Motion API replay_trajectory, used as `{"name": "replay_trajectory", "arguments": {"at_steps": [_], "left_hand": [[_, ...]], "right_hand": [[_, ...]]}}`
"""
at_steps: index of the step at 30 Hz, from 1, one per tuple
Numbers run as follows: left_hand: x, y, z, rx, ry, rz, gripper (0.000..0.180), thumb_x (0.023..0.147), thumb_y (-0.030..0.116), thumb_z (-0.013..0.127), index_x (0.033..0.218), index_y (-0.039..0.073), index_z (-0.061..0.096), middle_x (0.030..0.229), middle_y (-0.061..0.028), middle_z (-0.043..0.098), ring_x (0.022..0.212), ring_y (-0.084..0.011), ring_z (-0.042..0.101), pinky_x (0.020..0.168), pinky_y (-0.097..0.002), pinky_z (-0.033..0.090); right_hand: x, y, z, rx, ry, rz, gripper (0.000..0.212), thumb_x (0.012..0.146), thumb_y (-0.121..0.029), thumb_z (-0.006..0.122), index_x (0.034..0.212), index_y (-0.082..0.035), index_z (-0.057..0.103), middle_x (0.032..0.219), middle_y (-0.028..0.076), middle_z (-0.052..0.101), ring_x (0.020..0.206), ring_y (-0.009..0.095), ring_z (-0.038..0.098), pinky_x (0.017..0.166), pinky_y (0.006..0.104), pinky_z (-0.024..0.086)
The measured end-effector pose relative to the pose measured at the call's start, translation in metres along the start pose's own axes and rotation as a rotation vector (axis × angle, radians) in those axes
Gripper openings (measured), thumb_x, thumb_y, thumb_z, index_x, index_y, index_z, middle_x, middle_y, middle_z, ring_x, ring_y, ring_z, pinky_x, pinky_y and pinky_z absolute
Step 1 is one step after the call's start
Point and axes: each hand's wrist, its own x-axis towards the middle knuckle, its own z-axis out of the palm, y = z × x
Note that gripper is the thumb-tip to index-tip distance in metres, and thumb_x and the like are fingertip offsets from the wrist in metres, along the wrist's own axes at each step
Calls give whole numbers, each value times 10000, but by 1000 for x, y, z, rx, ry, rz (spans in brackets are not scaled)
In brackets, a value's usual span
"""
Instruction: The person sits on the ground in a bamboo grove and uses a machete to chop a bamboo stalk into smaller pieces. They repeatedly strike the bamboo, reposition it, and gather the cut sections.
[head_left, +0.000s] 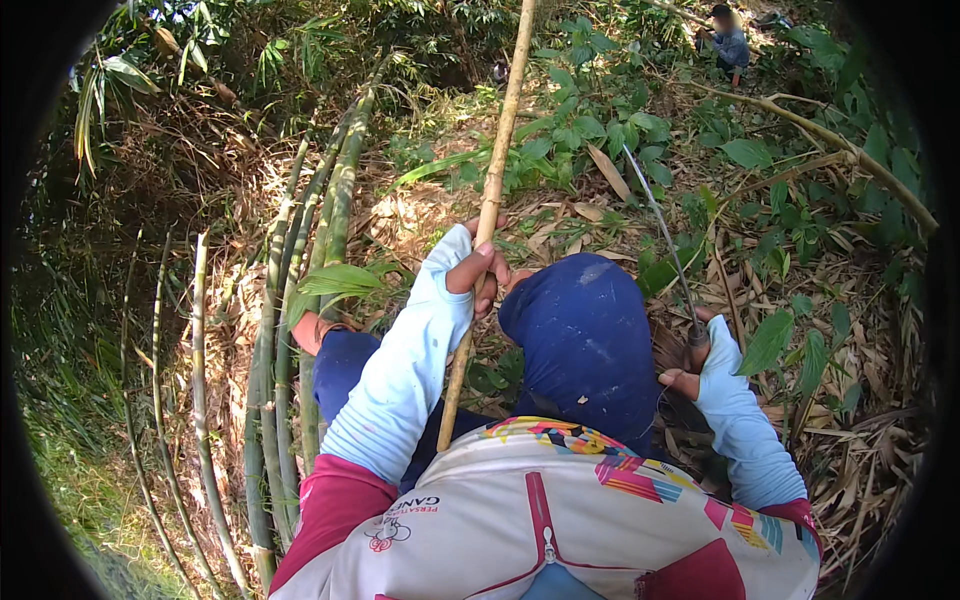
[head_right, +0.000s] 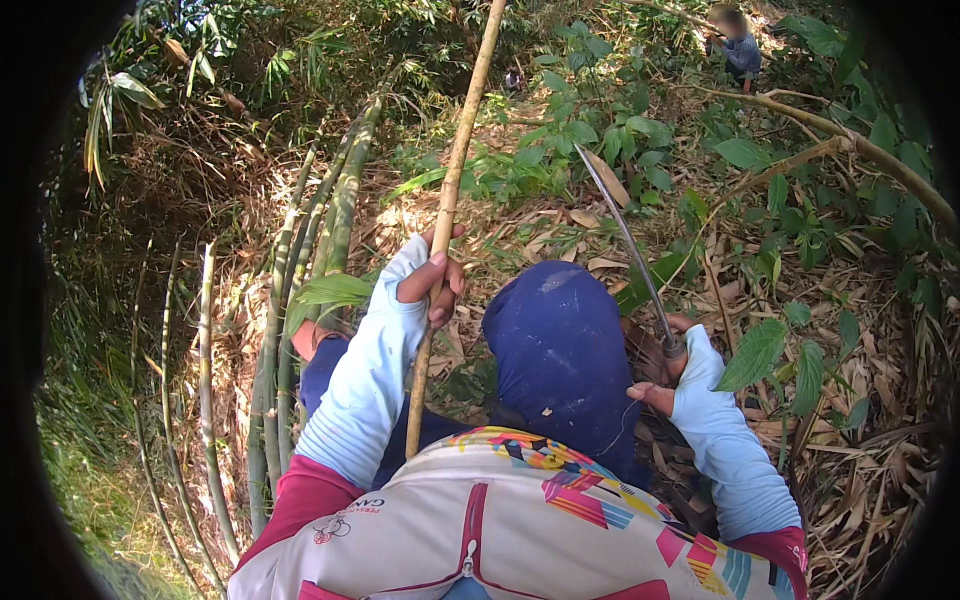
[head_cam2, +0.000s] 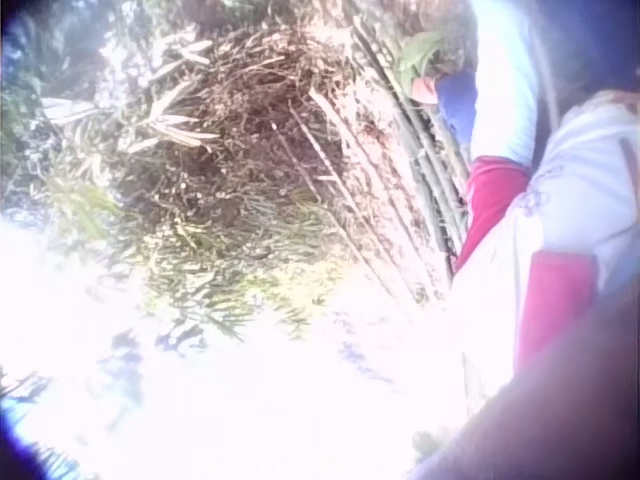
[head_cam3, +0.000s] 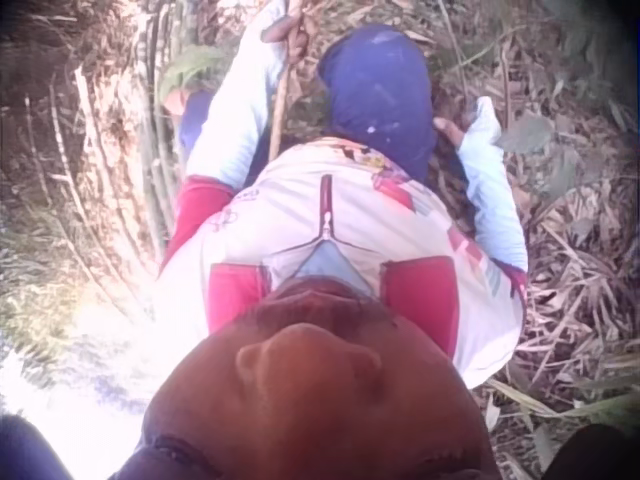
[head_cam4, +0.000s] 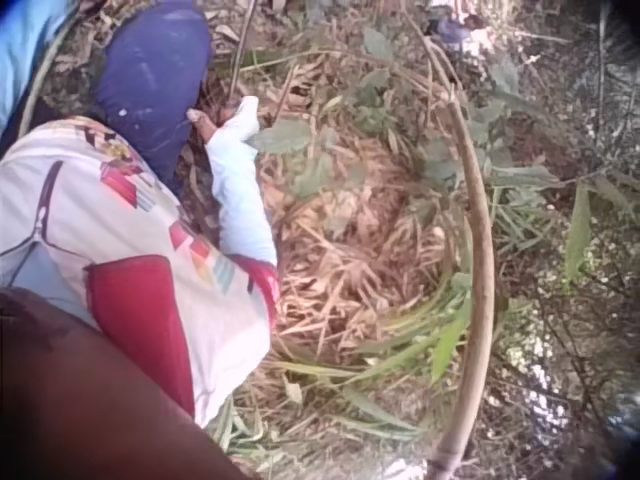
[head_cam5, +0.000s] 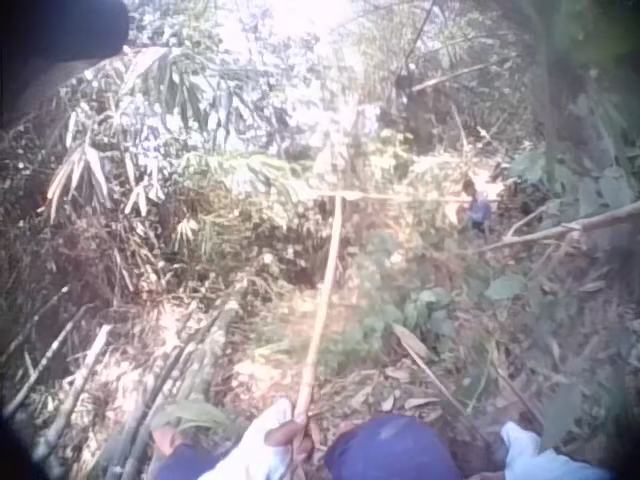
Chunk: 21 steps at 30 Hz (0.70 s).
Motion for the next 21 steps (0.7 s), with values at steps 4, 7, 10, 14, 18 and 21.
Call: {"name": "replay_trajectory", "arguments": {"at_steps": [4, 7, 10, 14, 18, 21], "left_hand": [[-5, 12, -15, 313, 215, 157, 516, 918, 240, 570, 1326, -34, 412, 672, -26, 582, 400, -53, 392, 359, -201, 303], [-12, 33, -48, 471, 304, 261, 445, 916, 231, 574, 1262, -30, 474, 662, -25, 575, 397, -49, 390, 359, -196, 282], [-26, 58, -68, 583, 388, 232, 488, 915, 281, 573, 1265, -40, 459, 649, -23, 556, 348, -71, 381, 312, -217, 282], [-38, 60, -66, 536, 373, 244, 487, 922, 266, 568, 1285, -38, 451, 692, -35, 567, 367, -70, 390, 334, -214, 283], [-48, 46, -51, 540, 369, 220, 516, 925, 285, 584, 1296, -44, 442, 691, -30, 562, 378, -70, 393, 340, -216, 289], [-52, 34, -41, 490, 395, 227, 460, 903, 282, 609, 1239, -15, 505, 685, -33, 571, 403, -63, 399, 360, -210, 282]], "right_hand": [[-7, -33, -12, -306, -183, -10, 724, 668, -46, 798, 1293, -49, 433, 856, 70, 583, 741, 145, 563, 704, 287, 470], [-15, -29, -7, -531, -238, -292, 631, 701, -72, 741, 1273, -70, 473, 787, 104, 606, 763, 260, 639, 688, 390, 507], [-32, -44, -3, -811, -384, -103, 474, 701, -147, 721, 1151, -103, 577, 811, 141, 647, 792, 343, 655, 696, 455, 526], [-54, -40, 10, -1044, -566, -95, 359, 680, -156, 697, 1035, -142, 642, 725, 120, 650, 707, 330, 667, 613, 456, 531], [-79, -19, 5, -1018, -745, 64, 289, 725, -156, 681, 1009, -121, 640, 764, 146, 657, 736, 347, 668, 646, 444, 542], [-85, -11, -1, -835, -812, 130, 267, 739, -148, 682, 994, -86, 635, 759, 156, 649, 746, 367, 660, 660, 439, 543]]}}
